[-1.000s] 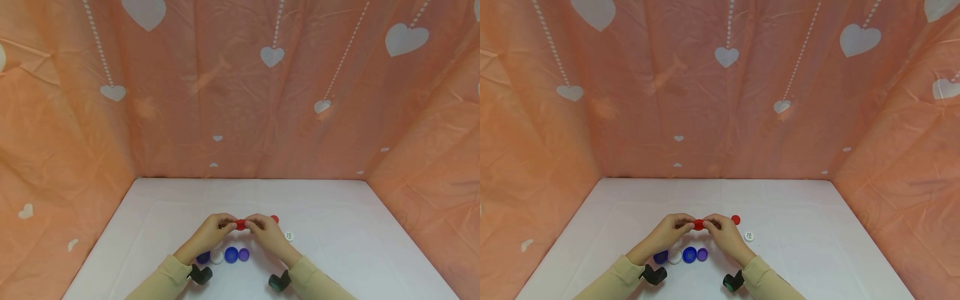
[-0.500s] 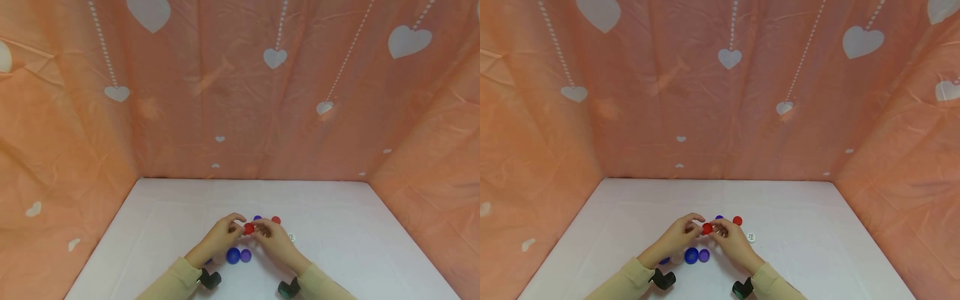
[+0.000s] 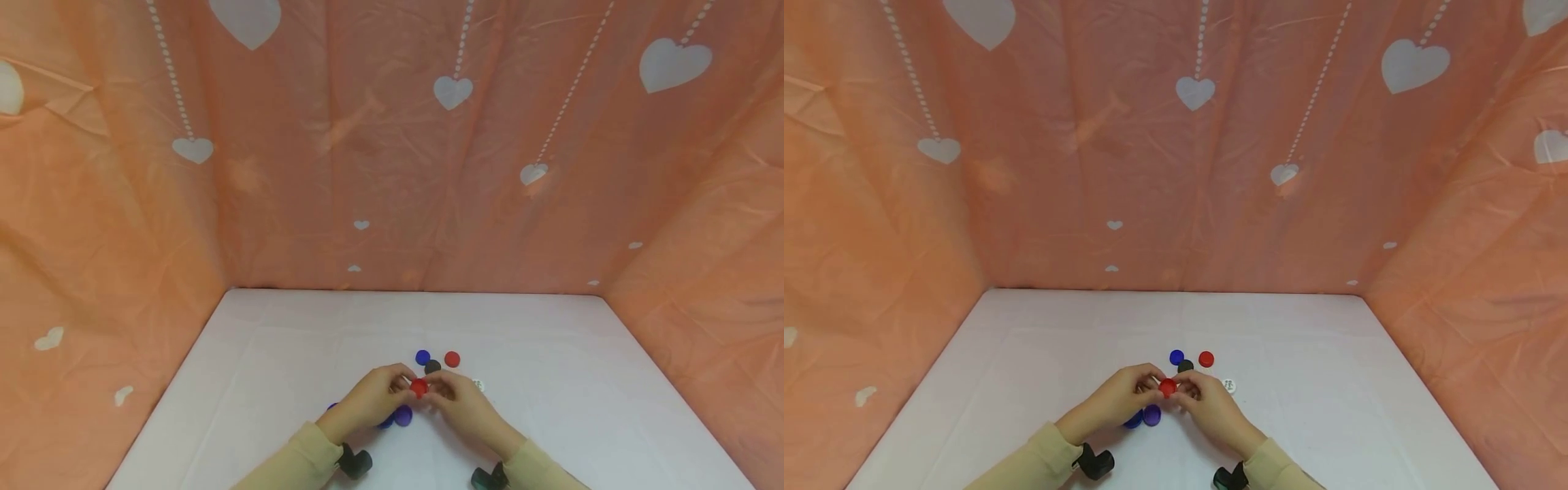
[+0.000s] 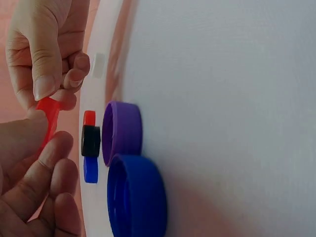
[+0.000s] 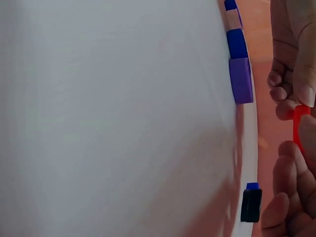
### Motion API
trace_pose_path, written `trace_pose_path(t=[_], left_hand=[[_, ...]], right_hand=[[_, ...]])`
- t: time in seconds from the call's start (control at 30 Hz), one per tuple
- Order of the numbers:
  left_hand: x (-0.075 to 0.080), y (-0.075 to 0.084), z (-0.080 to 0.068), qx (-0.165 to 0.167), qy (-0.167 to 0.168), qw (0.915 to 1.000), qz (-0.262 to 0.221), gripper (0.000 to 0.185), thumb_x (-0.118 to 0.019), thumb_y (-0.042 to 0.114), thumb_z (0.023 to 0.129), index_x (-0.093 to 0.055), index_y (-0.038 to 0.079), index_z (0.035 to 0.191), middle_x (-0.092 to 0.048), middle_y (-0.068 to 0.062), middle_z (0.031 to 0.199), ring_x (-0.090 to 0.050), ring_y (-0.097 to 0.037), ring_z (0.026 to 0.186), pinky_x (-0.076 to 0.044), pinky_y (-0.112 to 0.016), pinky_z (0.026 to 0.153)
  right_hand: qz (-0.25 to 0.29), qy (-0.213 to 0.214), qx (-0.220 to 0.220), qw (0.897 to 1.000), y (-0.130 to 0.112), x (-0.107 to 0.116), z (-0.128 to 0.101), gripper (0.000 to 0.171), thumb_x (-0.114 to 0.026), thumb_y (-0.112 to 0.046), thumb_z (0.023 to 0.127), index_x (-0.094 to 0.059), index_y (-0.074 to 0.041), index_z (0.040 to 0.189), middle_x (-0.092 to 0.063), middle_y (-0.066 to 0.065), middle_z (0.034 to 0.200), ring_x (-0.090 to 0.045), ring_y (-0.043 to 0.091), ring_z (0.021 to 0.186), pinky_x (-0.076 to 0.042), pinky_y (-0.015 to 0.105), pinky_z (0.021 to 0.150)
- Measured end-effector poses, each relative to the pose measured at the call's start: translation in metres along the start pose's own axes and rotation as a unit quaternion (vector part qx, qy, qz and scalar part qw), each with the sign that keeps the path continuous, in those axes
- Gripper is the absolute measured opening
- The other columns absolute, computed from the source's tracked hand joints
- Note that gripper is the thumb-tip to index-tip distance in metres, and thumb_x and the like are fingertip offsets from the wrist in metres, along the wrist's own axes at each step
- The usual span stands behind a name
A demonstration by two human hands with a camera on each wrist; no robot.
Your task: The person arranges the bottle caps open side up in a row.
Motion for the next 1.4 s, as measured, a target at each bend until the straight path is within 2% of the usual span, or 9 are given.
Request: trace_pose_path(t=[0.13,0.23,0.37,0.57,0.67,0.8,1.17,1.4], left_hand=[[-0.008,-0.001,0.001,0.013,-0.016,0.9997,0.011,0.015,-0.071,0.019,0.089,-0.067,0.017,0.104,-0.063,0.011,0.079,-0.059,-0.006,0.072,-0.049,-0.025,0.069],[-0.013,-0.003,0.001,0.016,-0.024,0.9993,0.026,0.016,-0.072,0.021,0.089,-0.069,0.018,0.104,-0.060,0.012,0.078,-0.057,-0.006,0.073,-0.048,-0.026,0.069],[-0.018,-0.004,0.000,-0.002,-0.026,0.9971,0.072,0.020,-0.074,0.026,0.086,-0.071,0.019,0.105,-0.060,0.014,0.084,-0.054,-0.006,0.081,-0.047,-0.028,0.074],[-0.022,-0.001,-0.005,-0.020,-0.039,0.9905,0.130,0.040,-0.080,0.033,0.078,-0.070,0.018,0.113,-0.061,0.012,0.097,-0.053,-0.008,0.093,-0.045,-0.031,0.084],[-0.022,-0.001,-0.006,-0.012,-0.046,0.9890,0.140,0.045,-0.083,0.033,0.074,-0.069,0.017,0.114,-0.060,0.012,0.098,-0.052,-0.009,0.094,-0.044,-0.033,0.086],[-0.022,-0.002,-0.007,-0.005,-0.051,0.9878,0.147,0.042,-0.084,0.031,0.073,-0.069,0.017,0.111,-0.059,0.012,0.096,-0.052,-0.010,0.094,-0.044,-0.033,0.086],[-0.022,-0.003,-0.008,-0.028,-0.042,0.9857,0.161,0.035,-0.083,0.029,0.075,-0.069,0.017,0.105,-0.056,0.014,0.094,-0.051,-0.006,0.093,-0.044,-0.029,0.086],[-0.023,-0.004,-0.008,-0.025,-0.039,0.9865,0.157,0.032,-0.083,0.029,0.075,-0.068,0.017,0.102,-0.055,0.014,0.093,-0.050,-0.006,0.092,-0.044,-0.028,0.085]], right_hand=[[0.000,-0.015,-0.002,1.000,0.006,0.001,-0.005,0.034,-0.071,-0.031,0.088,-0.064,-0.013,0.115,-0.063,-0.009,0.084,-0.058,0.011,0.075,-0.050,0.025,0.066],[0.003,-0.023,-0.011,1.000,0.010,0.001,-0.008,0.034,-0.074,-0.035,0.085,-0.065,-0.017,0.111,-0.063,-0.009,0.082,-0.058,0.012,0.074,-0.049,0.026,0.067],[-0.005,-0.032,-0.025,0.999,0.015,0.000,-0.011,0.028,-0.075,-0.038,0.084,-0.065,-0.023,0.107,-0.063,-0.010,0.081,-0.057,0.012,0.075,-0.047,0.026,0.069],[-0.021,-0.046,-0.026,0.998,0.020,-0.001,-0.012,0.023,-0.075,-0.033,0.085,-0.067,-0.024,0.104,-0.061,-0.009,0.080,-0.055,0.012,0.072,-0.046,0.026,0.064],[-0.020,-0.055,-0.026,0.998,0.020,-0.002,-0.013,0.022,-0.075,-0.031,0.084,-0.067,-0.025,0.103,-0.060,-0.009,0.082,-0.054,0.013,0.073,-0.045,0.026,0.064],[-0.025,-0.058,-0.021,0.998,0.018,-0.004,-0.014,0.021,-0.076,-0.029,0.083,-0.067,-0.026,0.102,-0.060,-0.010,0.084,-0.053,0.012,0.073,-0.045,0.026,0.064],[-0.046,-0.051,0.005,0.998,0.011,-0.006,-0.014,0.023,-0.078,-0.028,0.081,-0.068,-0.024,0.102,-0.059,-0.009,0.085,-0.050,0.009,0.071,-0.042,0.025,0.062],[-0.047,-0.048,0.005,0.998,0.010,-0.007,-0.013,0.023,-0.079,-0.030,0.080,-0.069,-0.024,0.100,-0.057,-0.009,0.083,-0.048,0.009,0.069,-0.041,0.025,0.061]])
Point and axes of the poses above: each hand's wrist, its own z-axis towards the middle knuckle, its own x-axis out of the back of the hand, y = z × x, the point moved 6 cm from there along z, towards the middle knuckle
